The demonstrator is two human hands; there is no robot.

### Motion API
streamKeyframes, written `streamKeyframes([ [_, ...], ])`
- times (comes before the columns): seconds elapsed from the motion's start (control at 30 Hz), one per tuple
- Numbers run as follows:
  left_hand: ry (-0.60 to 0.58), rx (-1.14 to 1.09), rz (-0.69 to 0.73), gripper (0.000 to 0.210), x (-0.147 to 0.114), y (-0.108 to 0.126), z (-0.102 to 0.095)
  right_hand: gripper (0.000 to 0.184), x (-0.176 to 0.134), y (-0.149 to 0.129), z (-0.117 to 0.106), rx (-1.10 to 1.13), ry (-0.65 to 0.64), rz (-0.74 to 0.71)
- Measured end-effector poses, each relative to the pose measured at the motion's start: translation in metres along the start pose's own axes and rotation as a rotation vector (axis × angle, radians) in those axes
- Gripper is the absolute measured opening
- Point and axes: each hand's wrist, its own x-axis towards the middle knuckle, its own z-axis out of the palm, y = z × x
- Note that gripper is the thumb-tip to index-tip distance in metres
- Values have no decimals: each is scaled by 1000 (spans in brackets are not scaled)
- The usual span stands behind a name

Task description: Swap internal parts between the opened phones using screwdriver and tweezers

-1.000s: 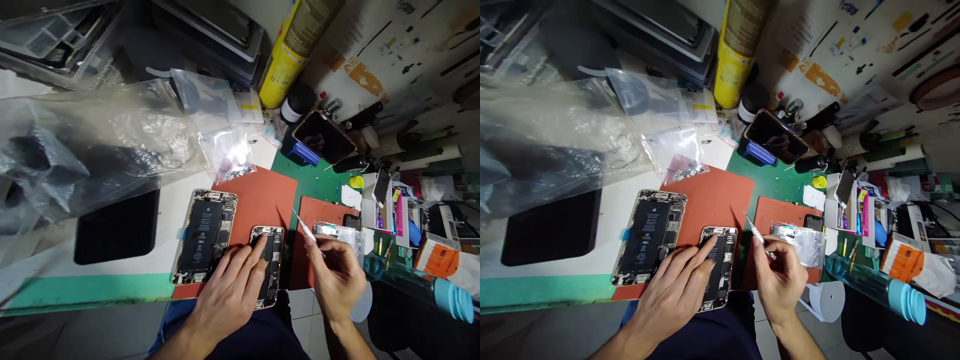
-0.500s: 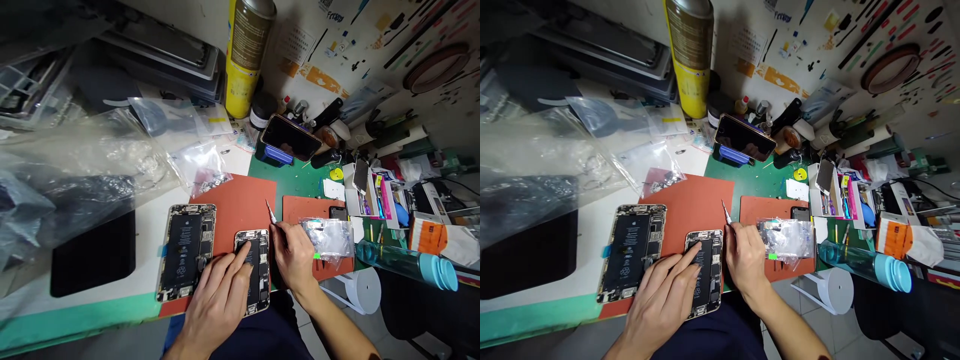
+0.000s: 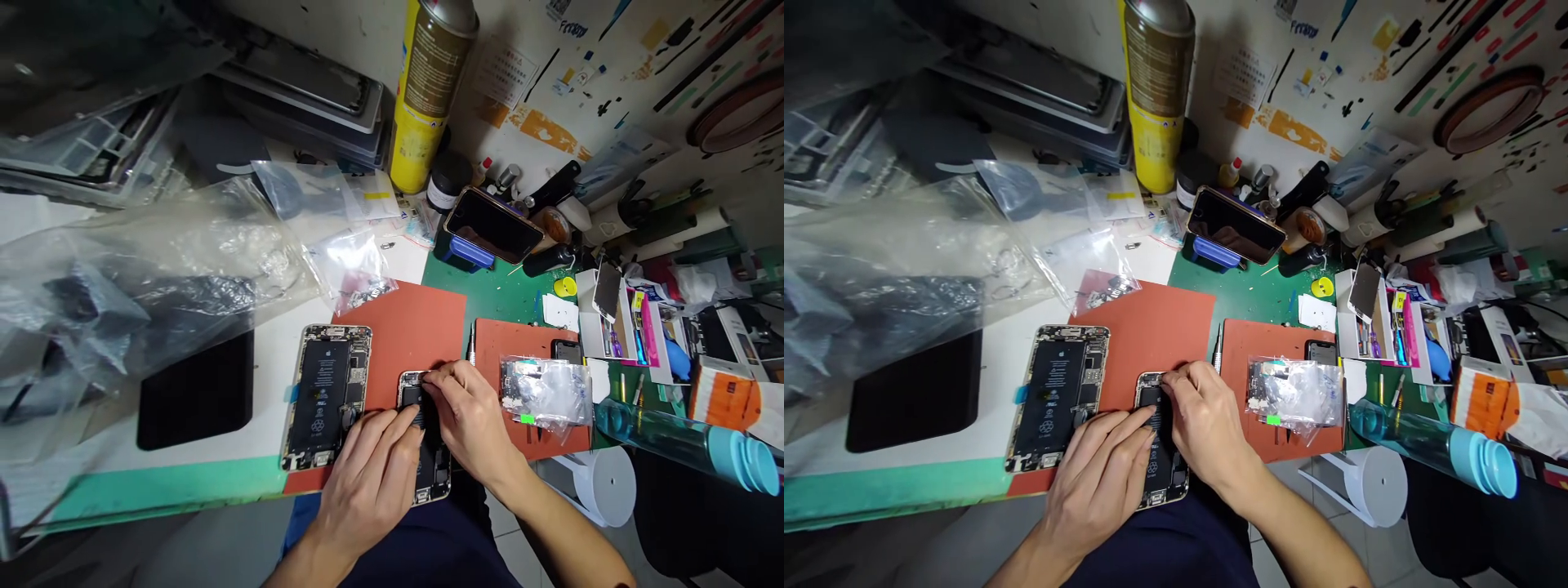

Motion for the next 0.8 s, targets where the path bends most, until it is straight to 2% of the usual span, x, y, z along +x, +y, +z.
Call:
streamKeyframes([
  [0.2, -12, 2, 5, 19, -1, -1, 0, 24, 7, -4, 6, -71, -21, 4],
  [0.37, -14, -9, 17, 21, -3, -2, 0, 23, 10, -7, 1, -70, -39, 23],
  [0.47, 8, -70, -11, 23, -3, -1, -3, 20, 6, -11, -9, 121, 10, 75],
  [0.6, 52, -247, -140, 24, 1, 6, -14, 15, -11, -22, -20, 448, 112, 305],
  [0.7, 1, -342, -208, 23, 4, 14, -20, 17, -24, -33, -15, 616, 141, 414],
  [0.8, -45, -378, -219, 23, 4, 20, -22, 10, -32, -40, -5, 691, 156, 404],
])
